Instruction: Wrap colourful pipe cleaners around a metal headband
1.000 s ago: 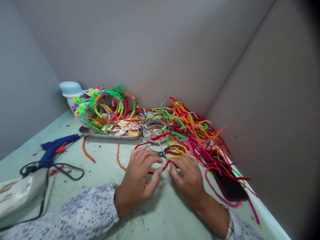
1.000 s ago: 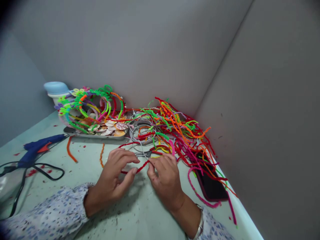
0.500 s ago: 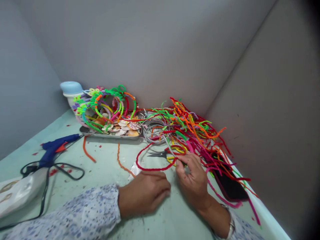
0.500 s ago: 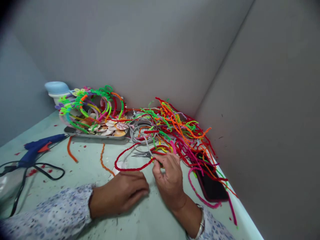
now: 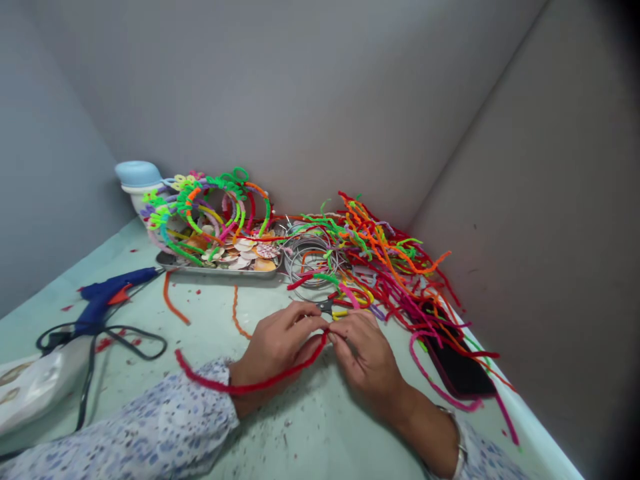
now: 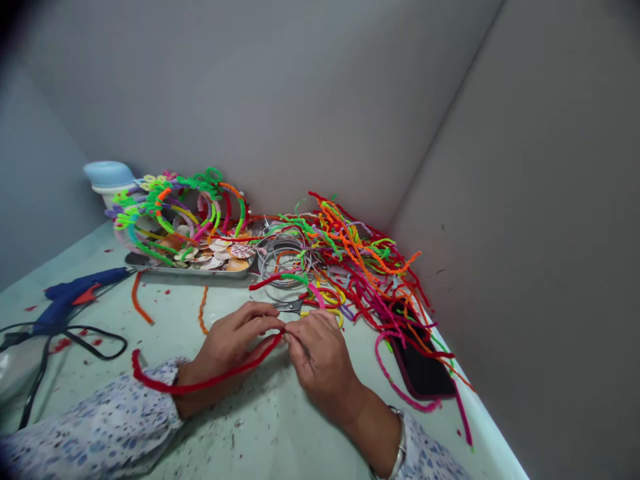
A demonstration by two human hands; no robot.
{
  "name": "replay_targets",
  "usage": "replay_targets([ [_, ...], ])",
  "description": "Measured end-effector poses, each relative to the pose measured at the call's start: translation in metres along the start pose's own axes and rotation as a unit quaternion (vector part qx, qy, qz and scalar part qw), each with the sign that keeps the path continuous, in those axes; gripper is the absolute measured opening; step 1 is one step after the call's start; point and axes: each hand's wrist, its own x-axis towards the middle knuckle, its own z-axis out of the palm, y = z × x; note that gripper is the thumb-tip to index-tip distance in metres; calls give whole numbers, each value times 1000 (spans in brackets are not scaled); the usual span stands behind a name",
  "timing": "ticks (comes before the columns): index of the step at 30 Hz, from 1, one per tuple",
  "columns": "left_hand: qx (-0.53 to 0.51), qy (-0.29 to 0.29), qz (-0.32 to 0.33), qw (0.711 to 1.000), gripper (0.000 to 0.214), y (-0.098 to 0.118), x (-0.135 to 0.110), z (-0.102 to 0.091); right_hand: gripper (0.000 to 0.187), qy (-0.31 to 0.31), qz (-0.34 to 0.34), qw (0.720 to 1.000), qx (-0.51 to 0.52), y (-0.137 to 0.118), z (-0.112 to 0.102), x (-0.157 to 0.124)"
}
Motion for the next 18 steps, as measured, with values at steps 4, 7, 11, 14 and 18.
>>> replay_targets([
  [4, -26, -40, -9, 999, 17, 1, 1, -4, 15, -32, 4, 999, 17, 3, 0, -1],
  [7, -30, -34, -11, 999, 18, -1, 2, -5, 17, -48, 2, 999, 25, 4, 0, -2],
  [11, -35, -28, -8, 999, 17, -3, 1, -3, 17, -52, 8, 998, 24, 4, 0, -2],
  [14, -39, -33, -7, 999, 16, -4, -1, -2, 15, -54, 8, 998, 20, 4, 0, -2],
  [18, -40, -53, -15, 998, 14, -7, -3, 1, 13, -58, 6, 998, 16, 6, 0, -2],
])
